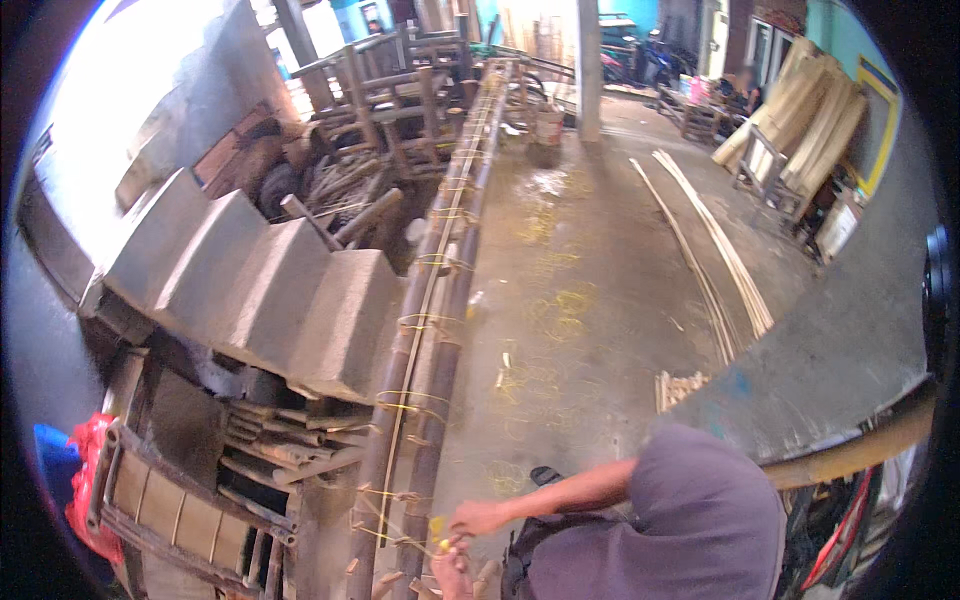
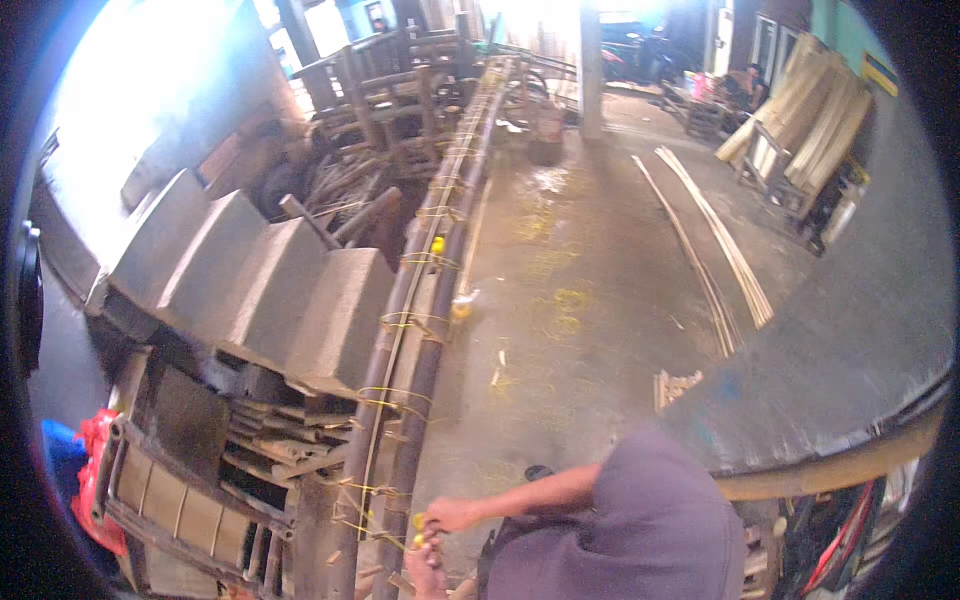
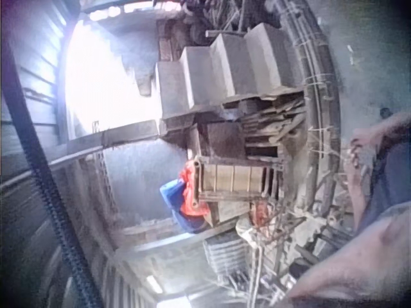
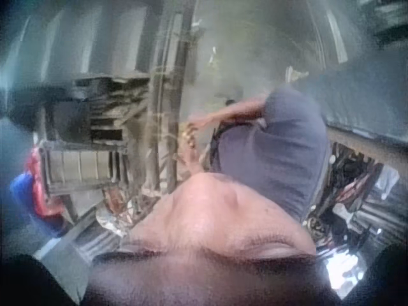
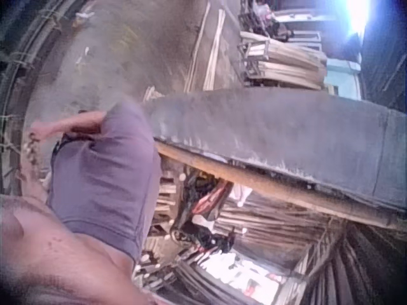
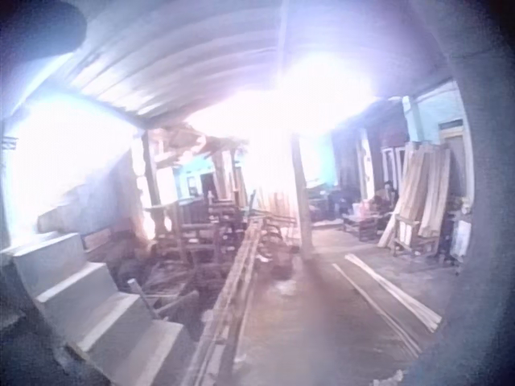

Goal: The person ties yellow string around multiple long bamboo poles arranged horizontally on a wooden rack, securing them at regular intervals. The person moves along the rack, handling the string and poles, and briefly repositions a bamboo frame before continuing to tie additional sections.

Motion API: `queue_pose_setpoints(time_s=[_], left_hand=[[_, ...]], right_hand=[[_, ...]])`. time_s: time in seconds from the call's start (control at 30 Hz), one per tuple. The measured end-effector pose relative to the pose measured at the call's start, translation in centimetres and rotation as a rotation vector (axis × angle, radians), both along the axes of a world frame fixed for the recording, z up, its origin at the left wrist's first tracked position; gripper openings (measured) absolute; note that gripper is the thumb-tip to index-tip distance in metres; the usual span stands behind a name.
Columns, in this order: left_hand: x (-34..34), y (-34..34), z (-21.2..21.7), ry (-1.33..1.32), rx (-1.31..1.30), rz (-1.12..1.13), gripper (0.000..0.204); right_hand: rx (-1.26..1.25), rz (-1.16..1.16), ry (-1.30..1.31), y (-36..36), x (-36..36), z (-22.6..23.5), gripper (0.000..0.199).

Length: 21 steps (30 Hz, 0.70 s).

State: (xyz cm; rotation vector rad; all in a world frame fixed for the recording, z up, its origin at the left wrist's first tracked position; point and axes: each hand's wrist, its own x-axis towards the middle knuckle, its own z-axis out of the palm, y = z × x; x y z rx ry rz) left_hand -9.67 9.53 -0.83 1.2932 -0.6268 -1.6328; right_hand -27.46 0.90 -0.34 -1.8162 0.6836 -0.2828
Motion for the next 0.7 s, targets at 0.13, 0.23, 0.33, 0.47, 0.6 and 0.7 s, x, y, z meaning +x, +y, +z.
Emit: queue_pose_setpoints(time_s=[0.13,0.23,0.33,0.47,0.6,0.7], left_hand=[[-1.9,-0.5,1.1,-0.122,0.022,0.085,0.025],[-1.4,-0.5,1.9,0.531,0.026,0.163,0.025],[-0.8,-0.1,1.0,-0.219,-0.032,-0.110,0.029],[-1.2,-0.5,-0.1,0.199,0.011,0.109,0.029],[0.1,-0.1,1.0,-0.022,0.052,-0.081,0.031],[0.5,0.7,-1.1,-0.222,0.023,-0.063,0.034]], right_hand=[[-0.080,0.137,-0.122,0.4,-0.4,2.3,0.017],[-0.175,0.321,-0.152,0.9,-0.5,1.7,0.018],[-0.159,-0.023,-0.056,-1.3,-0.5,4.0,0.021],[-0.148,0.383,-0.155,0.7,0.1,1.5,0.021],[-0.106,-0.009,-0.072,-1.4,-0.4,3.2,0.022],[-0.210,0.162,-0.296,0.3,-0.3,5.4,0.021]])
